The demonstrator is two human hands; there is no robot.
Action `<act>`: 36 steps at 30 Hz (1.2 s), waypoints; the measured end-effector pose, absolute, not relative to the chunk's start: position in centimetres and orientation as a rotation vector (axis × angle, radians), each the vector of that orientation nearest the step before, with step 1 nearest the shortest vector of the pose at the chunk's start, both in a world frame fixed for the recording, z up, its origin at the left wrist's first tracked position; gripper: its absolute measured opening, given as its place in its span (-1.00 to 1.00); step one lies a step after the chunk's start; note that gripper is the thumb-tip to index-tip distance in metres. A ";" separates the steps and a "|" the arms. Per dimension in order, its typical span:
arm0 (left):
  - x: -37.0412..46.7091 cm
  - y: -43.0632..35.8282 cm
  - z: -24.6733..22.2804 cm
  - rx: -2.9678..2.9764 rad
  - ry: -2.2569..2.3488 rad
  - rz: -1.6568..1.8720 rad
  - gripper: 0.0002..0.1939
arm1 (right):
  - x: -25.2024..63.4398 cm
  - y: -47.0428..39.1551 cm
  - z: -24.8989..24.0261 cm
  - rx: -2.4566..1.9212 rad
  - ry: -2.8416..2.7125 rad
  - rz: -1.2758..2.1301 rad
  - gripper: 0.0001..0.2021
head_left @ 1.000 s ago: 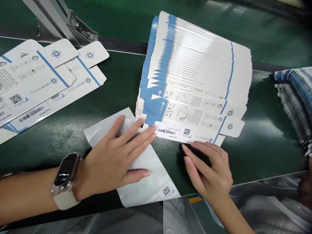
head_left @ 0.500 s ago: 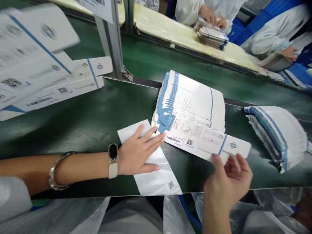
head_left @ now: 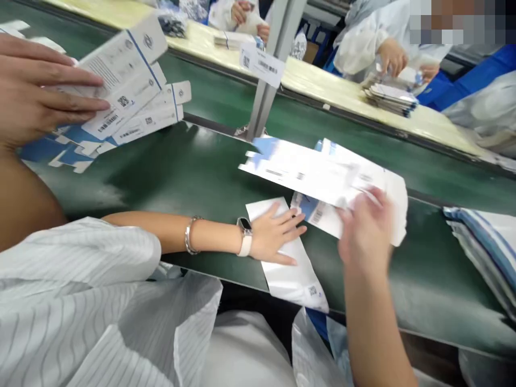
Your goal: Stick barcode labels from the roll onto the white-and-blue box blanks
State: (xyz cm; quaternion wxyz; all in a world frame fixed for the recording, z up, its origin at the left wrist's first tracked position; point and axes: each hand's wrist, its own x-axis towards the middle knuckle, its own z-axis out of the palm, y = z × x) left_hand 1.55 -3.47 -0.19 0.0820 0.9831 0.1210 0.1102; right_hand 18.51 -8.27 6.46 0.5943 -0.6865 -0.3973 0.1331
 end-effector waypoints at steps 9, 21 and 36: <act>1.0 -0.4 0.0 2.939 0.094 0.223 -0.29 | 20.7 -18.2 1.3 -1.638 -2.122 0.485 -0.44; 1.1 0.8 -0.3 2.933 -0.025 0.211 -0.29 | 19.7 -19.0 -0.2 -1.566 -2.164 0.098 -0.68; 0.7 0.6 0.6 2.883 0.030 0.208 -0.34 | 18.6 -22.3 5.0 -1.485 -1.889 0.471 -0.73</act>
